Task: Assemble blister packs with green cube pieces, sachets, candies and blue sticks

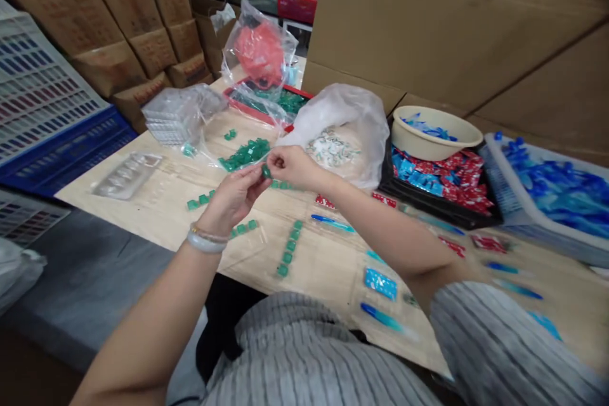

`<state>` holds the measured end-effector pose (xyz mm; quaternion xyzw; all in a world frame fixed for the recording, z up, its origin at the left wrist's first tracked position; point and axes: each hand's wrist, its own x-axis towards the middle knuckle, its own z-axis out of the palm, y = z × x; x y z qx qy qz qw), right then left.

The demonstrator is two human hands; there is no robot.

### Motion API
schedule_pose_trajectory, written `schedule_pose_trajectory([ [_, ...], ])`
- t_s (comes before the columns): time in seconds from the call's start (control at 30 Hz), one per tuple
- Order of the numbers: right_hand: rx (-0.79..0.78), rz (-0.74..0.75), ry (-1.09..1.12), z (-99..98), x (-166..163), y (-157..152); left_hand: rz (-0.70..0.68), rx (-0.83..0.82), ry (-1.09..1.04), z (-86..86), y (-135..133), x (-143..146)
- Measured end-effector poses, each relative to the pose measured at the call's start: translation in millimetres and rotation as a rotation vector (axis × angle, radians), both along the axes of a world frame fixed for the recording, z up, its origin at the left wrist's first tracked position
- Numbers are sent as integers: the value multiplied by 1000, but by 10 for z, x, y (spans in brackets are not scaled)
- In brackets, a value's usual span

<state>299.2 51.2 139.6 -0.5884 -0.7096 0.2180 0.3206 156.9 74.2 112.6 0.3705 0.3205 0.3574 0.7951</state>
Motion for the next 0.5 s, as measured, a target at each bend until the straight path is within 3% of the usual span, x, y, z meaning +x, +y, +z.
schedule_pose_trajectory([
  [0.2, 84, -37, 8, 101, 145, -156, -180, 42, -38, 135, -7, 81],
  [0.37, 151, 69, 30, 239, -99, 66, -356, 43, -17, 338, 195, -243],
  [0.5, 186, 131, 11, 329, -471, 418, -302, 94, 31, 471, 458, -593],
])
